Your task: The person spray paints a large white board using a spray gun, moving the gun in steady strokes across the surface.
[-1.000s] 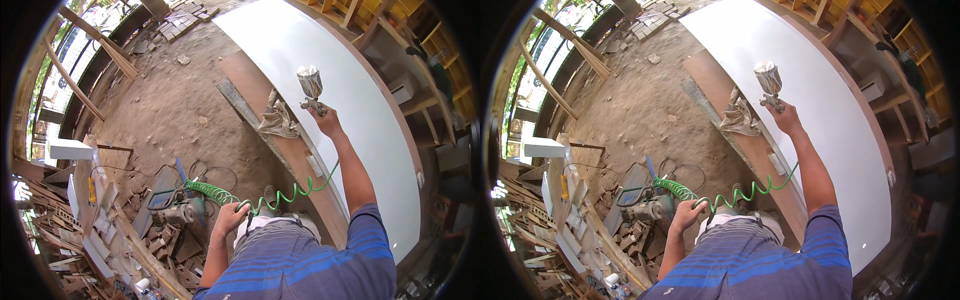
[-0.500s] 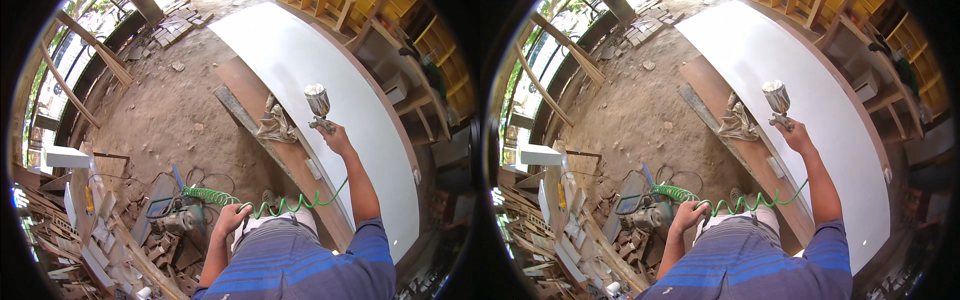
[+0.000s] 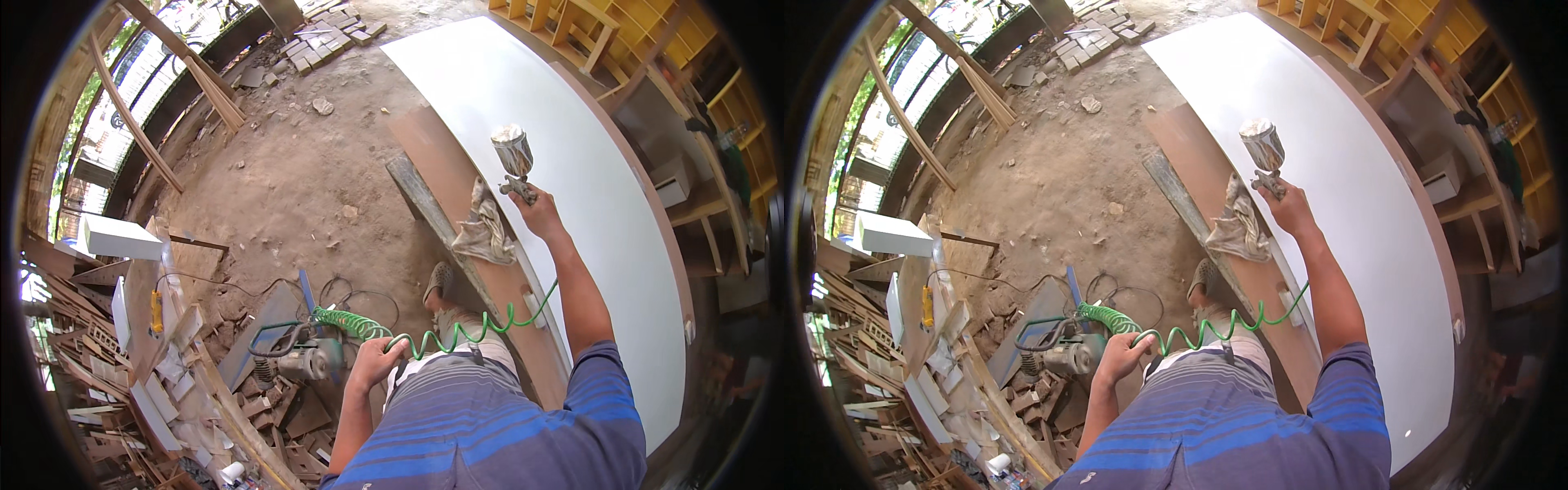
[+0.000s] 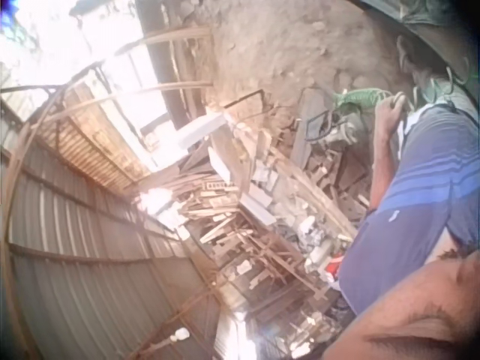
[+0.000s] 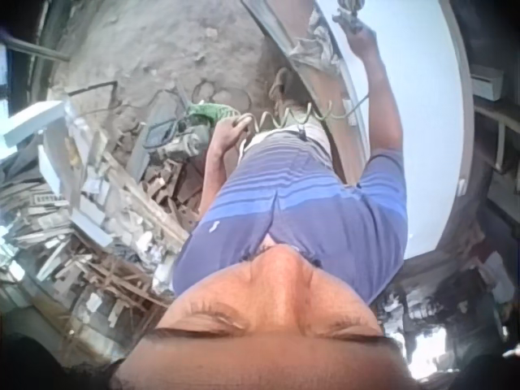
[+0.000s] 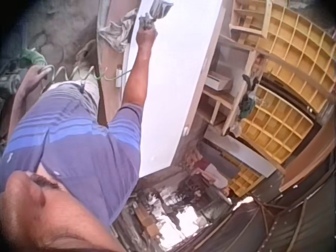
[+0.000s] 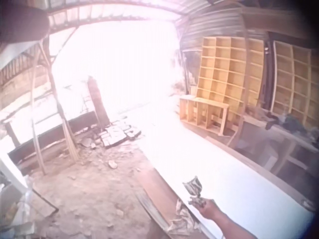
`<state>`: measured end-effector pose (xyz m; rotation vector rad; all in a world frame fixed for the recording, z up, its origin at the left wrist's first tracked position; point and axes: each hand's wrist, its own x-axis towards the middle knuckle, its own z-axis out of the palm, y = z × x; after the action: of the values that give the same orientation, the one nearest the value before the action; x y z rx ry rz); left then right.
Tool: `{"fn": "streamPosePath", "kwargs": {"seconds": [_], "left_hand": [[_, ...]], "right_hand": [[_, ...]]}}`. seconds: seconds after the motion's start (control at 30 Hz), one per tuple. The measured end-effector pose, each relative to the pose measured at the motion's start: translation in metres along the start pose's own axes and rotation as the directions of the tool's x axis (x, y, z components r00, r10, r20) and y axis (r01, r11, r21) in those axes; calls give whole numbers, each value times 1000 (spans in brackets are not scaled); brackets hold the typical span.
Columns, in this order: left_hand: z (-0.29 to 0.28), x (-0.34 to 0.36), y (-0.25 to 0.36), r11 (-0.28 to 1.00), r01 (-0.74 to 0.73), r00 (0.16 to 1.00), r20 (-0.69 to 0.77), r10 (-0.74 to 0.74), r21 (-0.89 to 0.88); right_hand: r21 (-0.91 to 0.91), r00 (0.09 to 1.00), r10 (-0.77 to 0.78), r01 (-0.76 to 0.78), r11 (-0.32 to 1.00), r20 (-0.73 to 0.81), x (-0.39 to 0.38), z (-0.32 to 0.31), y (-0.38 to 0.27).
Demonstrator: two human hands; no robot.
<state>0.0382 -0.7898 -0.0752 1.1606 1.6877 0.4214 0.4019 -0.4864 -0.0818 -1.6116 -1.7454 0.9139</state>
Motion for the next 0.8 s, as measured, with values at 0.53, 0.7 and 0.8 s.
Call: {"fn": "streamPosePath", "kwargs": {"seconds": [0.53, 0.7, 0.8], "left_hand": [[-107, 121, 53, 997, 68, 996, -49, -69, -33], [-124, 147, 64, 998, 63, 998, -25, -63, 9], [-130, 163, 64, 990, 90, 995, 34, -94, 109]], "right_hand": [[36, 996, -79, 81, 996, -33, 195, 70, -41], [134, 992, -76, 89, 987, -103, 202, 67, -47], [146, 997, -24, 34, 989, -71, 187, 55, -45]]}}
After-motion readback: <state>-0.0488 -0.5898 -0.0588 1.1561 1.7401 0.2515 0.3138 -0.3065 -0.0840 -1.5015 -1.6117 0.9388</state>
